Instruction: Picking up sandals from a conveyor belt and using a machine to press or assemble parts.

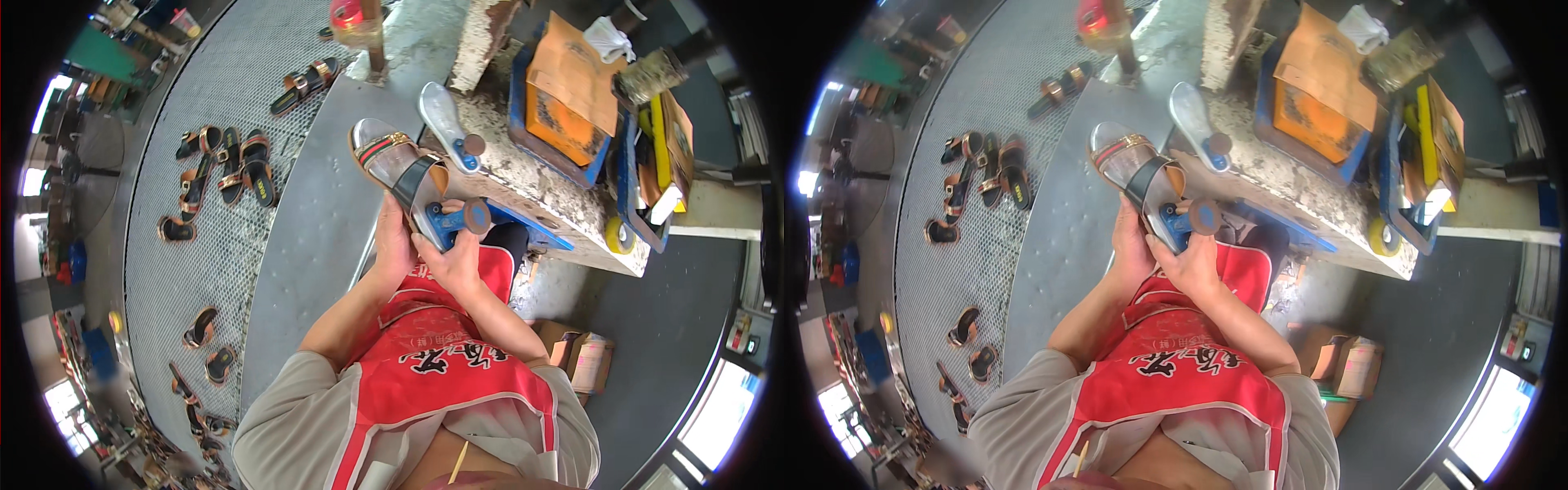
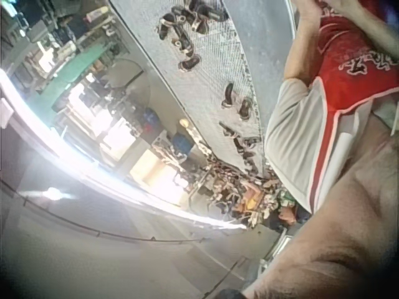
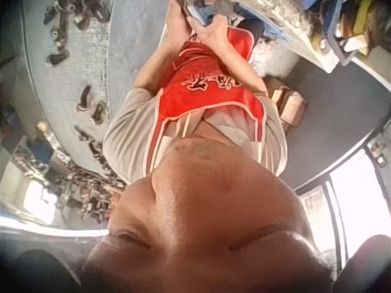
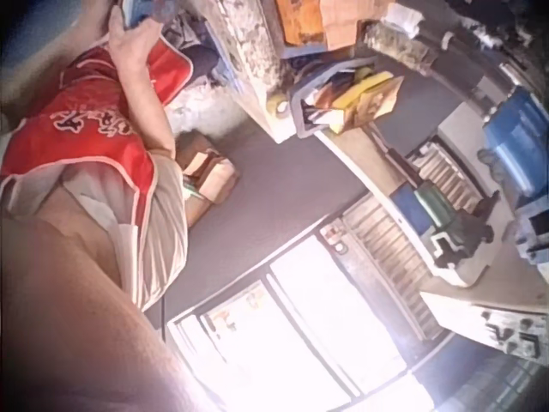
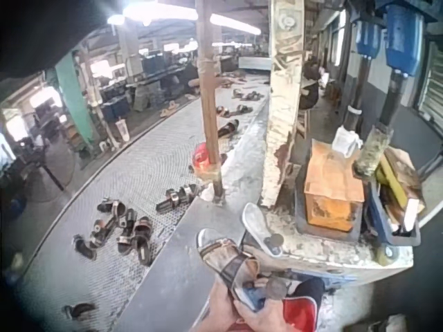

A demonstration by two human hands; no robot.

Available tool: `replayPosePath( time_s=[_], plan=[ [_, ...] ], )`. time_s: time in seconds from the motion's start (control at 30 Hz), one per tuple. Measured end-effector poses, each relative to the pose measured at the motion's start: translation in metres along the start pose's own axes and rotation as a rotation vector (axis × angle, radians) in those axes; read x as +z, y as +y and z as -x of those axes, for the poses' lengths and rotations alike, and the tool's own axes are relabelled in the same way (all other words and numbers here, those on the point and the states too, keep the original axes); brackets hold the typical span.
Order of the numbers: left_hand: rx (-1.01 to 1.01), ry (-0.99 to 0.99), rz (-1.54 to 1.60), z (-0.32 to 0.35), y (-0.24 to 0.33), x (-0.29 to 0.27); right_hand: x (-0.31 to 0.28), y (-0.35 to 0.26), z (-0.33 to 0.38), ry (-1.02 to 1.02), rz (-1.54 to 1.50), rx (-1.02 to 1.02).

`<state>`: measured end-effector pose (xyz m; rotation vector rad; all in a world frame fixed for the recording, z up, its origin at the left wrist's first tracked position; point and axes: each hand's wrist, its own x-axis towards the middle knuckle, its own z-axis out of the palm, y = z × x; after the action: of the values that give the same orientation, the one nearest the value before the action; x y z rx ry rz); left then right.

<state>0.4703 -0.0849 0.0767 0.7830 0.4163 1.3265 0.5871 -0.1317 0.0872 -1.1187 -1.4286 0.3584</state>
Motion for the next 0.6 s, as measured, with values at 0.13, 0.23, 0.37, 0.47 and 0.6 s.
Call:
replayPosePath(
  time_s=[0.13, 0.23, 0.37, 0.47, 0.6],
  plan=[
    [-0.029, -0.076, -0.034, -0.008, -0.01, 0.004, -0.011, 0.001, 0.003, 0.106, 0.053, -0.016],
    [-0.115, -0.075, -0.019, -0.016, -0.016, 0.004, -0.014, 0.008, -0.002, 0.12, 0.066, 0.039],
    [-0.13, -0.184, -0.023, -0.035, -0.027, 0.02, -0.034, 0.027, -0.016, 0.163, 0.105, 0.055],
    [-0.28, -0.112, 0.111, -0.04, -0.031, 0.008, -0.069, 0.025, -0.052, 0.239, 0.208, 0.111],
    [-0.212, -0.008, -0.06, -0.04, -0.014, -0.039, -0.12, 0.042, -0.12, 0.572, 0.446, -0.008]
  ],
)
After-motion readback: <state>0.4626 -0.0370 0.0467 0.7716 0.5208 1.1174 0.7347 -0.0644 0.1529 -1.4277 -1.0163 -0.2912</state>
